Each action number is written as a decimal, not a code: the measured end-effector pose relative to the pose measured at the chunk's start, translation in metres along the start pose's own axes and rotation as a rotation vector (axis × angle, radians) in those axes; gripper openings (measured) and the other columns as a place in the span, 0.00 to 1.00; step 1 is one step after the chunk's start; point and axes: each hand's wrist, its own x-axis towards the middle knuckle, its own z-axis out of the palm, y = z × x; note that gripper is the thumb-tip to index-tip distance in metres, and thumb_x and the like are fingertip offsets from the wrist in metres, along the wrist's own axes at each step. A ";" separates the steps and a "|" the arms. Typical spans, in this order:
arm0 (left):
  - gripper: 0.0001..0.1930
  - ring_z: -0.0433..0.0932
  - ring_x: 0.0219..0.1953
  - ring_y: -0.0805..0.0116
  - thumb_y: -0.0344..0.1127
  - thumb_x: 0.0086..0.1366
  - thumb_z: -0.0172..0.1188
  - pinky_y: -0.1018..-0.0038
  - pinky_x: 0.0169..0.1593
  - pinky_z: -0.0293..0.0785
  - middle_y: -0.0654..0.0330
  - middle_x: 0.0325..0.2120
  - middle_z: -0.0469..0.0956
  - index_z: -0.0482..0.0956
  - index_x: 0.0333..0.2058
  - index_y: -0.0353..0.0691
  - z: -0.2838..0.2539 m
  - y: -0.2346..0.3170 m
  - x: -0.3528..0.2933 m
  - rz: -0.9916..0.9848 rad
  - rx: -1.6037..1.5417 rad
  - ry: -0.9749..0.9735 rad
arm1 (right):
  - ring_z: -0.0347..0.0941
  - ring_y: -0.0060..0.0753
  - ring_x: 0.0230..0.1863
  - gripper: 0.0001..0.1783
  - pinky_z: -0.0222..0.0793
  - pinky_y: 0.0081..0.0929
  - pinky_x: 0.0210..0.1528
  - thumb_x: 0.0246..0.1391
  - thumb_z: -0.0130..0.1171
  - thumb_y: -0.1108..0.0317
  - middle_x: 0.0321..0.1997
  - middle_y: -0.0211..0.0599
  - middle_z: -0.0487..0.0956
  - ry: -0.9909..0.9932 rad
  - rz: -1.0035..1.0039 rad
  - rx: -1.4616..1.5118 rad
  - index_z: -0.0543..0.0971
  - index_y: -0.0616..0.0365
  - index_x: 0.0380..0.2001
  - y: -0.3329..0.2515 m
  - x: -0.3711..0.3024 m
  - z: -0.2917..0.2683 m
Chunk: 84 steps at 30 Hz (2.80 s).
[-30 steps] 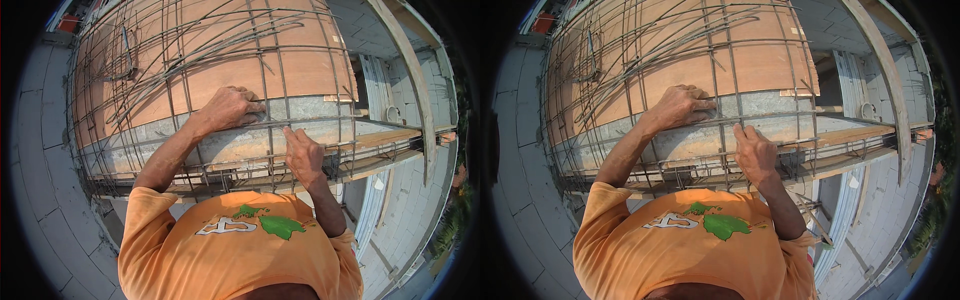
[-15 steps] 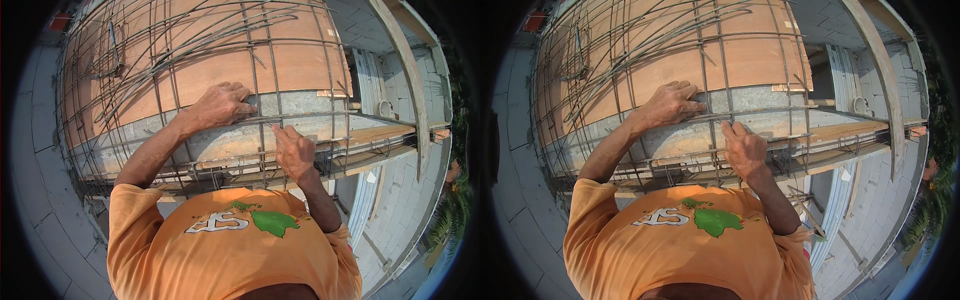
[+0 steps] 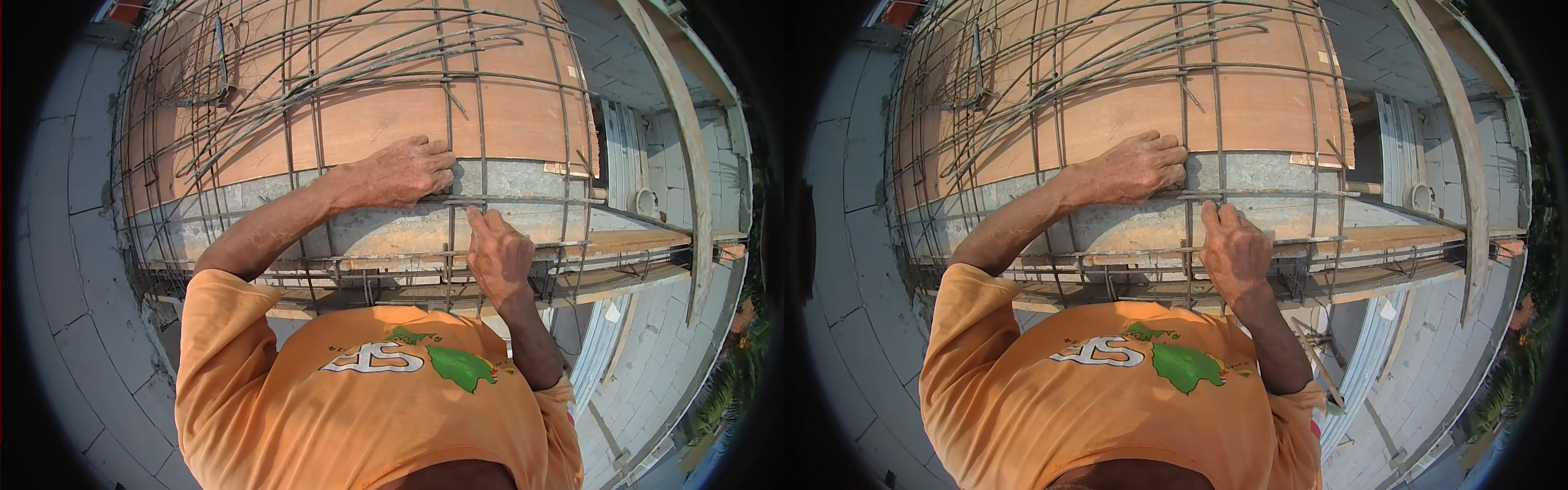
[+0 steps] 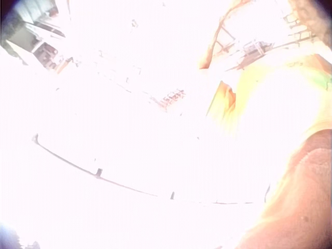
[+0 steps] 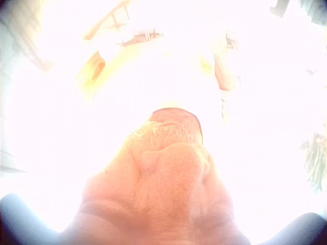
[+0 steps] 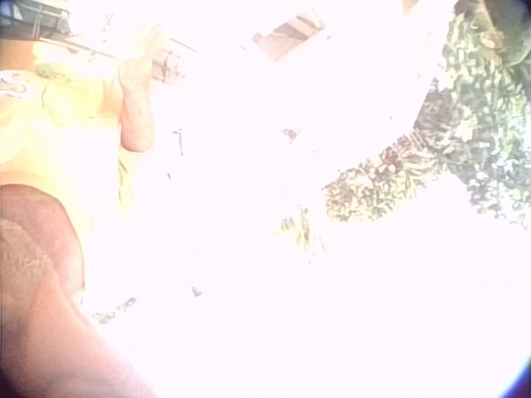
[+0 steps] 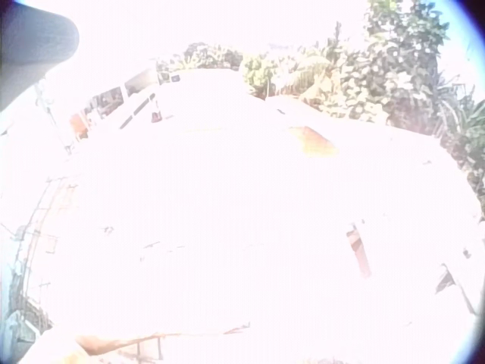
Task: The person places bundles of thin wire into a concrete reinforcement structure and ties them together by hand and using pliers.
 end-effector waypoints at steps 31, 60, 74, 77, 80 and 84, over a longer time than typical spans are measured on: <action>0.18 0.80 0.28 0.48 0.25 0.55 0.60 0.57 0.31 0.75 0.48 0.22 0.78 0.64 0.42 0.36 -0.044 0.058 0.015 -0.417 -0.486 -0.017 | 0.77 0.57 0.29 0.13 0.72 0.49 0.33 0.46 0.55 0.75 0.26 0.50 0.78 0.030 0.102 0.347 0.80 0.63 0.37 -0.011 0.037 -0.005; 0.14 0.75 0.36 0.61 0.34 0.53 0.67 0.60 0.50 0.62 0.59 0.31 0.80 0.83 0.39 0.37 0.039 0.100 -0.004 -0.761 -0.173 0.639 | 0.77 0.63 0.34 0.11 0.70 0.48 0.35 0.61 0.54 0.63 0.25 0.58 0.78 -0.036 0.218 0.380 0.78 0.59 0.37 -0.021 0.050 -0.009; 0.09 0.76 0.33 0.62 0.35 0.55 0.68 0.61 0.46 0.67 0.60 0.28 0.81 0.84 0.35 0.39 0.044 0.097 -0.002 -0.746 -0.195 0.660 | 0.76 0.42 0.26 0.04 0.71 0.35 0.28 0.49 0.58 0.74 0.26 0.39 0.73 0.062 -0.214 -0.081 0.74 0.59 0.30 -0.037 -0.002 -0.065; 0.08 0.76 0.32 0.62 0.35 0.54 0.68 0.62 0.46 0.67 0.60 0.28 0.81 0.84 0.32 0.39 0.044 0.095 -0.001 -0.763 -0.235 0.665 | 0.76 0.40 0.28 0.08 0.72 0.35 0.29 0.41 0.59 0.76 0.25 0.38 0.70 0.022 -0.458 -0.255 0.73 0.56 0.27 -0.040 0.022 -0.077; 0.08 0.76 0.32 0.62 0.35 0.54 0.68 0.63 0.45 0.66 0.60 0.27 0.81 0.85 0.31 0.40 0.042 0.096 0.000 -0.792 -0.249 0.650 | 0.77 0.39 0.29 0.09 0.73 0.36 0.29 0.39 0.61 0.75 0.25 0.38 0.71 -0.033 -0.502 -0.317 0.72 0.56 0.27 -0.038 0.050 -0.089; 0.08 0.76 0.32 0.62 0.36 0.54 0.68 0.63 0.44 0.65 0.60 0.27 0.81 0.85 0.31 0.40 0.042 0.098 -0.001 -0.828 -0.267 0.632 | 0.79 0.48 0.29 0.09 0.74 0.43 0.28 0.39 0.61 0.77 0.26 0.43 0.75 -0.096 -0.293 -0.341 0.73 0.61 0.27 -0.012 0.087 -0.080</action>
